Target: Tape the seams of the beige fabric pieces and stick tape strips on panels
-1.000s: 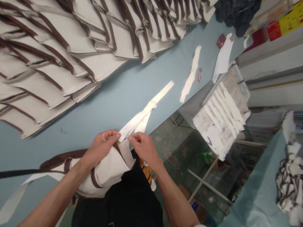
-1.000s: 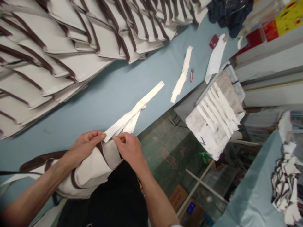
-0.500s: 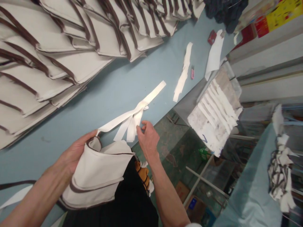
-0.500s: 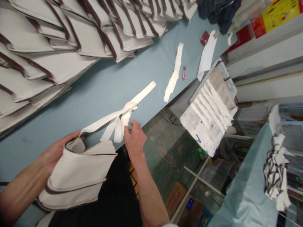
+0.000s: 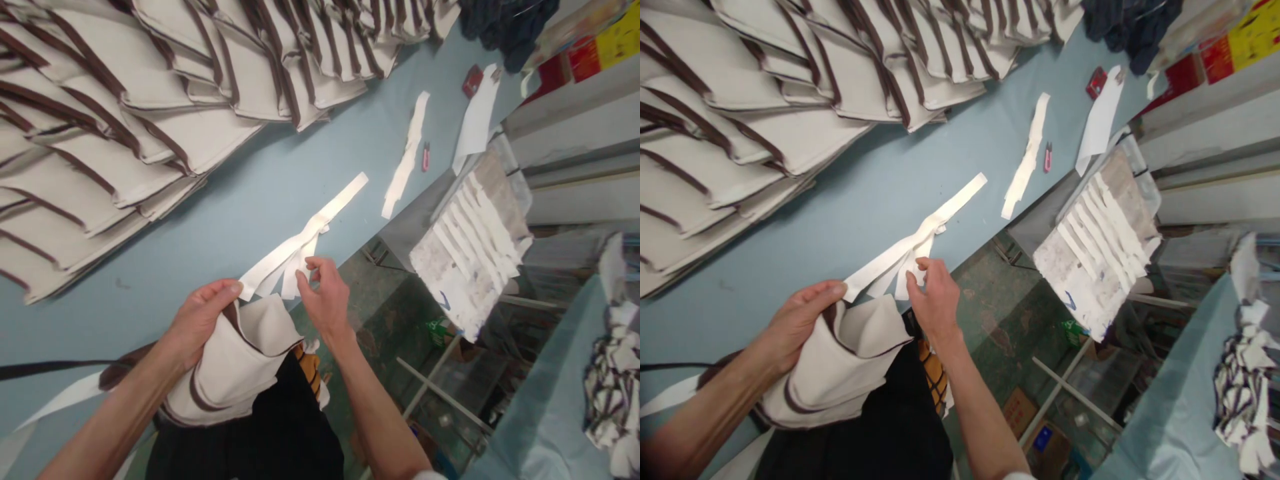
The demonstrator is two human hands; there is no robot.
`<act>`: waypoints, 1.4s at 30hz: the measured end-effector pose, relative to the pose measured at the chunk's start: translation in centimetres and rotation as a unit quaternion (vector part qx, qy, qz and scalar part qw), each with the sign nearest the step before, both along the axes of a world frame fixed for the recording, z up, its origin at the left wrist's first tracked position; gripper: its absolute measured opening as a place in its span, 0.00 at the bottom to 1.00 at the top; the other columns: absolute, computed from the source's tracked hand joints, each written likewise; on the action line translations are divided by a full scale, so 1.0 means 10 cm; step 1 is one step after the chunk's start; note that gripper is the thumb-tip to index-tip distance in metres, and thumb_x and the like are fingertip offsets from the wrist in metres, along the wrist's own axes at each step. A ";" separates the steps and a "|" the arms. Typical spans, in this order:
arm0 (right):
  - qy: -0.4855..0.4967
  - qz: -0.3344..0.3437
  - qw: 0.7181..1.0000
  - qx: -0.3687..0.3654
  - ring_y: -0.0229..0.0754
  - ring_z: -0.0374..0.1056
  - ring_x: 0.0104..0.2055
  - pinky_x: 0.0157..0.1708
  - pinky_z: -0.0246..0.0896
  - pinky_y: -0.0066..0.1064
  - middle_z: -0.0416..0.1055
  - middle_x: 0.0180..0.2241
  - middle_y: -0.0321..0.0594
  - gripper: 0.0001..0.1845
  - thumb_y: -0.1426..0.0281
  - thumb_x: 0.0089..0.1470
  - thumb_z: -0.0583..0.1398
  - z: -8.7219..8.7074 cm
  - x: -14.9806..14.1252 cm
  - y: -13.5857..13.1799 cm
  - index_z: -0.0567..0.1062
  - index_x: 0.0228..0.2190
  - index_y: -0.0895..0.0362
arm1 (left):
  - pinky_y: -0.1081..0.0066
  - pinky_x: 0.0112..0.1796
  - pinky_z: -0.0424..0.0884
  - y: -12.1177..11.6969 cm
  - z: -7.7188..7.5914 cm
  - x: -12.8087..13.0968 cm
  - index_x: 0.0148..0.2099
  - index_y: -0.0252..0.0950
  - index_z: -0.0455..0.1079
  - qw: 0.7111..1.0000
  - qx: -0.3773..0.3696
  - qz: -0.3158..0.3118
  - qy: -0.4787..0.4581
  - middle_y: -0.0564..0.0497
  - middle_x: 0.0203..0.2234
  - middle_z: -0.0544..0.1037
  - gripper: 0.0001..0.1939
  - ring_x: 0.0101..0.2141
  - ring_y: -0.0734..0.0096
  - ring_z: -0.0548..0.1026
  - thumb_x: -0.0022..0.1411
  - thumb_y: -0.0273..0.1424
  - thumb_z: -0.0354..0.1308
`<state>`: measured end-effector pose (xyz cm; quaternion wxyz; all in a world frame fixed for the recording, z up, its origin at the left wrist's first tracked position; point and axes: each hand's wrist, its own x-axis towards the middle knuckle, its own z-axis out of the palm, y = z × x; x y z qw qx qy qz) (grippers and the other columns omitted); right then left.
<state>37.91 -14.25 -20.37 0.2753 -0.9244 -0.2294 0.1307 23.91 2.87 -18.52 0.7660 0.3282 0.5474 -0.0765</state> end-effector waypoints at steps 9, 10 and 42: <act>-0.077 0.185 0.979 0.050 0.45 0.76 0.48 0.49 0.73 0.34 0.79 0.45 0.46 0.13 0.67 0.66 0.62 0.15 -0.26 0.10 0.76 0.51 0.55 | 0.73 0.26 0.74 -0.02 0.16 -0.10 0.35 0.36 0.79 0.999 -0.048 -0.002 -0.017 0.53 0.20 0.81 0.25 0.21 0.68 0.77 0.39 0.46 0.80; -0.085 0.192 0.976 0.053 0.46 0.76 0.49 0.50 0.73 0.35 0.79 0.46 0.48 0.14 0.67 0.66 0.62 0.15 -0.28 0.12 0.76 0.52 0.55 | 0.73 0.26 0.73 -0.02 0.17 -0.11 0.35 0.36 0.79 0.999 -0.050 -0.005 -0.022 0.53 0.20 0.81 0.25 0.21 0.68 0.77 0.40 0.47 0.80; 0.252 -0.006 0.951 0.180 0.35 0.54 0.24 0.27 0.52 0.29 0.58 0.20 0.29 0.20 0.58 0.59 0.59 0.33 0.13 0.30 0.65 0.19 0.54 | 0.72 0.25 0.57 -0.16 0.08 0.39 0.55 0.37 0.72 0.902 0.319 -0.263 -0.122 0.64 0.17 0.64 0.21 0.19 0.72 0.59 0.68 0.45 0.56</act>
